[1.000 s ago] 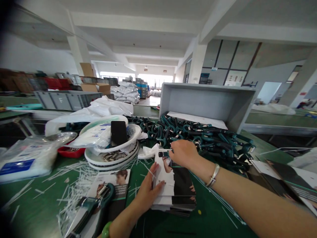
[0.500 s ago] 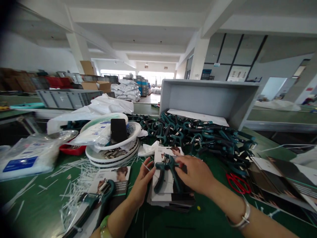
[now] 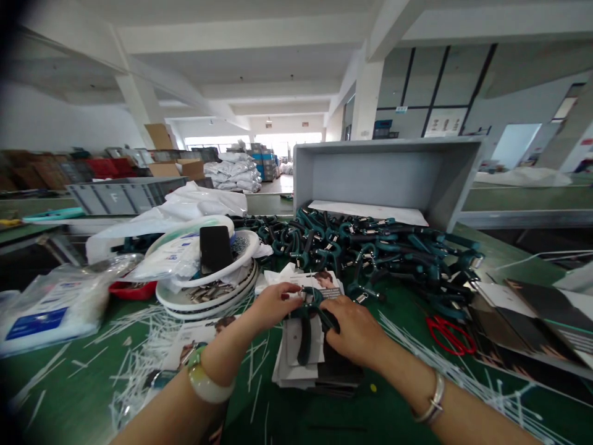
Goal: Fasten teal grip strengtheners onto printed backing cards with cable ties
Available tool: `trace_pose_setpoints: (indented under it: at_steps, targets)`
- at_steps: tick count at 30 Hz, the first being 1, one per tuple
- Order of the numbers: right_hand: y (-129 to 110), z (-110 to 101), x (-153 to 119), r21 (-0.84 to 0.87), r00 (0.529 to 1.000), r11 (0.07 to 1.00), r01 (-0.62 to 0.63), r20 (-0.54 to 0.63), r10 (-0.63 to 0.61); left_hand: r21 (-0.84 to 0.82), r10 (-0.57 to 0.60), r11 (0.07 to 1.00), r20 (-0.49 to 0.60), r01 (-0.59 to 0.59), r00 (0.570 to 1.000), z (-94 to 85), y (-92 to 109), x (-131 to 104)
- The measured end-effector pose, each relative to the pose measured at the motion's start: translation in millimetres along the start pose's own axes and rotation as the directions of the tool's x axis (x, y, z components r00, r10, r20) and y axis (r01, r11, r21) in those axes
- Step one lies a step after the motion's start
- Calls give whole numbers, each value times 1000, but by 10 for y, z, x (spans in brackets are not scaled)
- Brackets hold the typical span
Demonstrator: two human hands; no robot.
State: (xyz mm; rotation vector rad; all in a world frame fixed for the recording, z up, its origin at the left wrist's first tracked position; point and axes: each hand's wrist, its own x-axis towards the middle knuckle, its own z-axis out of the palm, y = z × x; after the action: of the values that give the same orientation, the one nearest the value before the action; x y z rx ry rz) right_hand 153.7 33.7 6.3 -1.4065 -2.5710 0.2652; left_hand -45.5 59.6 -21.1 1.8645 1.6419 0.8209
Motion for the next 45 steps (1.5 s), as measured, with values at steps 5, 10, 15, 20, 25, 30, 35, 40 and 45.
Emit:
trace_pose_setpoints:
  at_steps: [5, 10, 15, 20, 25, 30, 35, 40, 45]
  targets:
    - [-15, 18, -2, -42, 1000, 999, 26, -14, -26, 35, 33, 999, 8, -33, 999, 130, 94, 264]
    - [-50, 75, 21, -215, 998, 976, 47, -19, -52, 48, 104, 993, 15, -104, 994, 175, 137, 348]
    - [-16, 138, 115, -130, 989, 989, 65, -125, -81, 39, 200, 979, -44, -199, 979, 159, 161, 244]
    - [48, 234, 215, 306, 944, 933, 189, -320, -86, 63, 316, 948, -76, -312, 946, 147, 183, 116]
    - [42, 353, 213, 599, 975, 799, 47, -200, 93, 98, 317, 947, -118, -306, 941, 170, 162, 21]
    - [39, 416, 192, 740, 962, 671, -41, -151, 226, 114, 335, 940, -124, -322, 934, 203, 128, -22]
    - [46, 428, 188, 759, 962, 650, -45, -143, 233, 138, 314, 945, -119, -297, 942, 209, 120, -46]
    - [31, 430, 196, 773, 964, 634, -36, -139, 225, 177, 321, 938, -114, -299, 940, 217, 122, -57]
    - [28, 420, 193, 775, 969, 630, -53, -112, 220, 165, 326, 939, -133, -303, 936, 235, 110, -46]
